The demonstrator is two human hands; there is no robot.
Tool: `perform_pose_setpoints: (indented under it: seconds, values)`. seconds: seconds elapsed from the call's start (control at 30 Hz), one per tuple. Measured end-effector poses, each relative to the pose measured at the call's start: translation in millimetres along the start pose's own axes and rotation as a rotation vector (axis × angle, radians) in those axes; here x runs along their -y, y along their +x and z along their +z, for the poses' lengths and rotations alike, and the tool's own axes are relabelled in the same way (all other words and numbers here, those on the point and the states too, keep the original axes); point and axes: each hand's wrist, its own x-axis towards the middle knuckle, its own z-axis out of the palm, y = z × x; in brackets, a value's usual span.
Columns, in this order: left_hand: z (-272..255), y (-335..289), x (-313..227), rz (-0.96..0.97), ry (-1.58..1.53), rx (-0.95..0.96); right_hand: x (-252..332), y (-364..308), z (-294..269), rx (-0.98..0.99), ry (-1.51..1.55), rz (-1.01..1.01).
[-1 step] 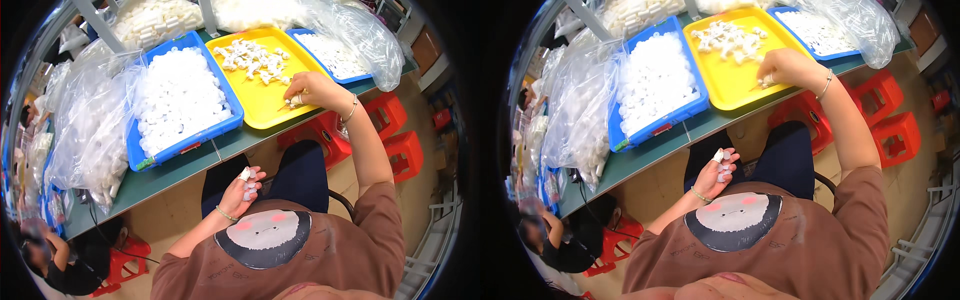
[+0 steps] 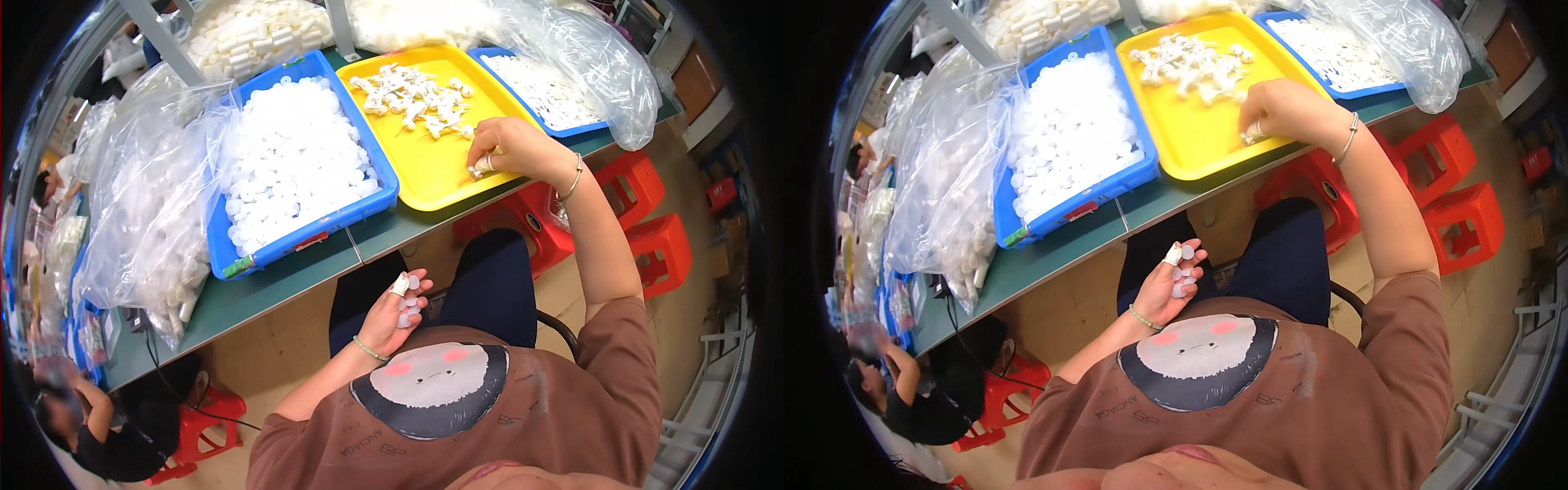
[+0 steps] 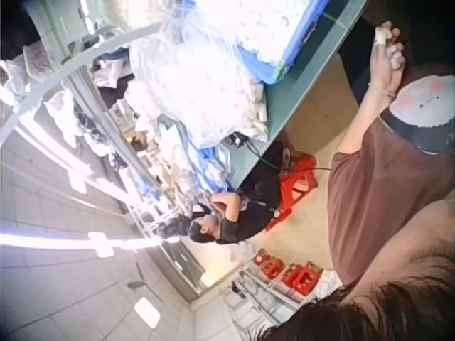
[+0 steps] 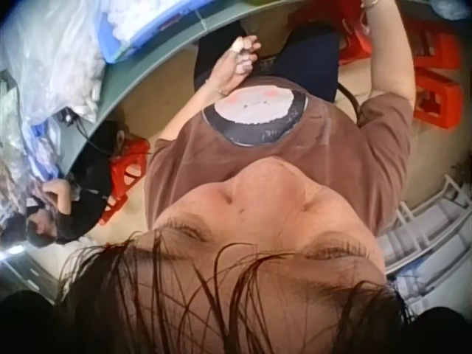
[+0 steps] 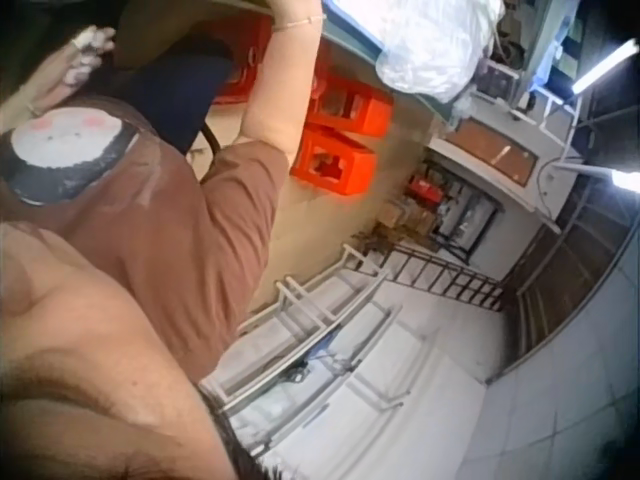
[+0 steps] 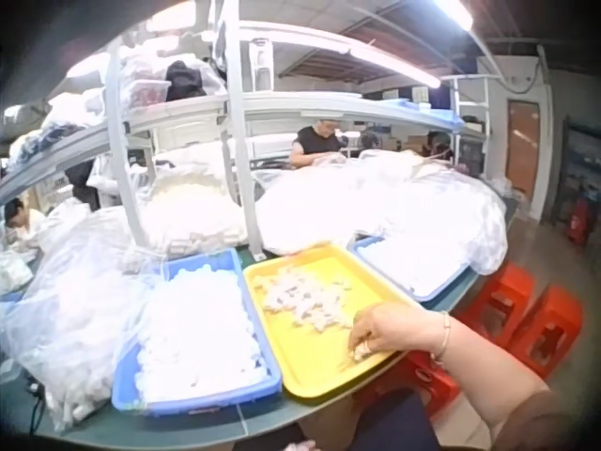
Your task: The person sits at a workstation and repeatedly picks up small white plastic components from a blue tray and a yellow tray. They insert a small metal pin into the plastic piece and place the assembled unit into a red bin. The process is repetitive and involves handling small parts by hand.
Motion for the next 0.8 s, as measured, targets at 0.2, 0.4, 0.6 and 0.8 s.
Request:
perform_pose_setpoints:
  seconds: [0.2, 0.4, 0.6, 0.8]
  values:
    - [-5, -1, -2, 0.02, -0.091, 0.109, -2, -3, 5, -0.048, -0.016, -0.016]
    - [-5, -3, 0, 0.036, -0.099, 0.12, -7, -1, 9, -0.221, 0.218, -0.028]
    - [-7, -4, -1, 0.043, -0.111, 0.123, -5, 5, 16, -0.178, 0.291, 0.044]
    - [-6, -3, 0, 0.057, -0.106, 0.11, -7, 9, 27, -0.452, 0.243, -0.141]
